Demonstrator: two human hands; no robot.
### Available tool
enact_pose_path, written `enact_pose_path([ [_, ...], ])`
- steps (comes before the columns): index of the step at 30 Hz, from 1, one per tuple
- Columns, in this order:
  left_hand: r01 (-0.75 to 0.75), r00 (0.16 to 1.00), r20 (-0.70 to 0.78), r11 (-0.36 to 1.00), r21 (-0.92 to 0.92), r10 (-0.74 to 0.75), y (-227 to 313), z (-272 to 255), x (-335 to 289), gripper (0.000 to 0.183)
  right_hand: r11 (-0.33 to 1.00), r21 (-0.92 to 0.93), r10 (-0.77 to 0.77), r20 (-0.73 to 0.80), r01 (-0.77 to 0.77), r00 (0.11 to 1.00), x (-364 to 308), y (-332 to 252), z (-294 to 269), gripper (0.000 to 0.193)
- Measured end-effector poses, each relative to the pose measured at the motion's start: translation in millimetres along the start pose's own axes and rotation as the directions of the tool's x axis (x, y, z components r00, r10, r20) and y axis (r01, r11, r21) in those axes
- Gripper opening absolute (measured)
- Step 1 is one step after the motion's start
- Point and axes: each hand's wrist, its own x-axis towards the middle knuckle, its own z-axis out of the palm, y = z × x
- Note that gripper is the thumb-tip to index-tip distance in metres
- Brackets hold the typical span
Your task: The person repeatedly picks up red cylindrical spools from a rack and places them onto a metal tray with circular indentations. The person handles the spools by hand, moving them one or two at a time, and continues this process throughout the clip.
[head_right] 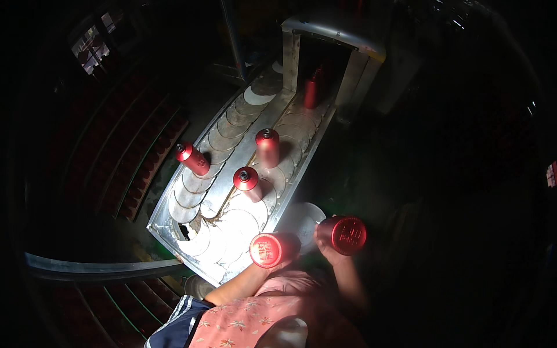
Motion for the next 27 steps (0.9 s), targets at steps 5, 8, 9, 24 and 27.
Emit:
enact_pose_path([
  [5, 0.177, 0.975, -0.068, 0.922, -0.343, -0.212, 31, 16, 56, 0.046, 0.999, -0.008, -0.031, 0.096, 0.032, 0.995, 49, -66, -18, 0.044],
  [8, 0.225, 0.966, -0.048, 0.922, -0.316, -0.253, 46, -1, 84, 0.058, 0.998, 0.056, -0.038, 0.108, 0.032, 0.993, 71, -104, -21, 0.045],
  [9, 0.221, 0.969, -0.042, 0.928, -0.301, -0.244, 51, 9, 98, 0.058, 0.997, 0.07, -0.041, 0.105, 0.034, 0.994, 78, -114, -19, 0.044],
  [24, 0.123, 0.41, 0.027, -0.085, 0.989, 0.912, 185, 140, 170, 0.041, -0.087, -0.982, -0.681, 0.182, 0.169, 0.709, 279, -201, 179, 0.037],
  [27, 0.379, 0.423, 0.33, -0.495, 0.782, 0.844, 186, 164, 218, 0.041, -0.669, -0.674, -0.316, 0.639, 0.313, 0.701, 355, -180, 177, 0.042],
])
